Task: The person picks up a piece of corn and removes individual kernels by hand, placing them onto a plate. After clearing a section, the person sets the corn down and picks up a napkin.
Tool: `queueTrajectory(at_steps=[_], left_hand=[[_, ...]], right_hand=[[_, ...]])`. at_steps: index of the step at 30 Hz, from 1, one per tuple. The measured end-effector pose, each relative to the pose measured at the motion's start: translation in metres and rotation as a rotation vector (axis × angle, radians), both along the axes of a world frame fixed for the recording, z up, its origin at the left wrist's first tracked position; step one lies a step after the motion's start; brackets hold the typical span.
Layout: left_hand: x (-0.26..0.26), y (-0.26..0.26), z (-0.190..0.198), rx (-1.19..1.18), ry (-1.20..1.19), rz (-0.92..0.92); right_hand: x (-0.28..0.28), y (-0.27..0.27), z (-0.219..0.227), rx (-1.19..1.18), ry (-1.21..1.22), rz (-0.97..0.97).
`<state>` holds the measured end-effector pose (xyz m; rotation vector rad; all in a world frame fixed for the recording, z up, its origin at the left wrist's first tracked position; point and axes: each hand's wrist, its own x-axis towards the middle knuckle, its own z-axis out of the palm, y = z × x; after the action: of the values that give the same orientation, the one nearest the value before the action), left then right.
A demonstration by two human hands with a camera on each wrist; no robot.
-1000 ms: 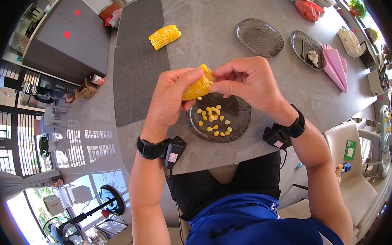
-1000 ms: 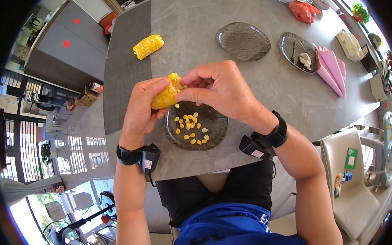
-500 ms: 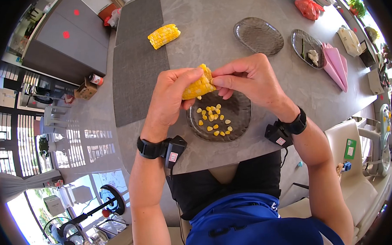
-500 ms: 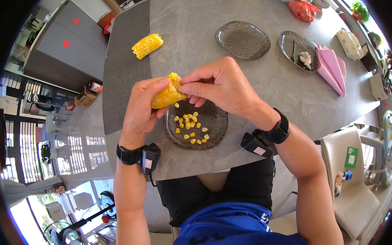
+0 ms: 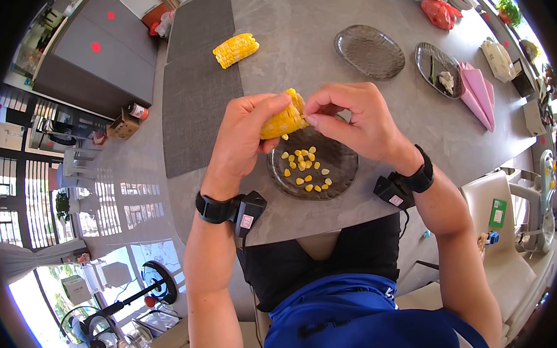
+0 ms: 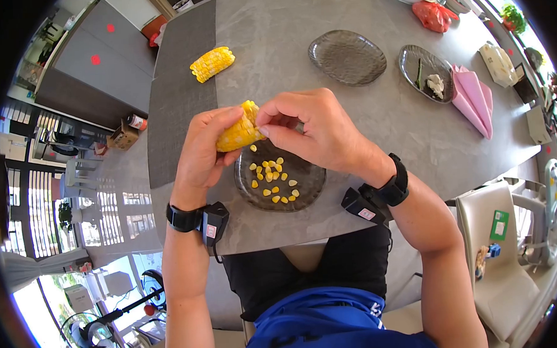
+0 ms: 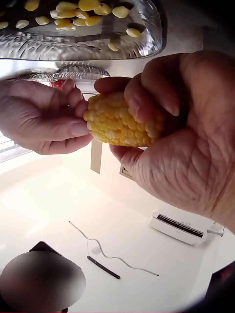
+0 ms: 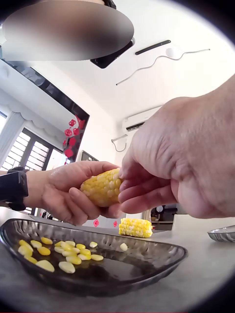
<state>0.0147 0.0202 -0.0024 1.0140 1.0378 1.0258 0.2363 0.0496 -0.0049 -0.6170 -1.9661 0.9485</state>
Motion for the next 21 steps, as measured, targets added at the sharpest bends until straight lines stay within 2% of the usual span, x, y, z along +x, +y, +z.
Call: queueTrajectory(at_steps=[7,13,16,19,21], left_hand=[[-0.004,0.001,0.0,-0.003,-0.022,0.031],[-0.006,0.0,0.002,0.02,-0.091,0.042],[-0.003,0.001,0.002,0.004,-0.133,0.051],[-0.004,0.001,0.001,-0.012,-0.145,0.039],[-0.005,0.001,0.001,-0.03,-0.156,0.031]], right_hand=[[0.005,0.005,0.003,0.037,-0.126,0.131],[-0.001,0.002,-0.007,-0.02,-0.108,0.347],[0.001,0.005,-0.006,0.099,-0.08,0.379],[0.005,0.002,0.001,0.174,-0.114,0.091],[0.0,-0.003,0.004,0.101,-0.043,-0.045]])
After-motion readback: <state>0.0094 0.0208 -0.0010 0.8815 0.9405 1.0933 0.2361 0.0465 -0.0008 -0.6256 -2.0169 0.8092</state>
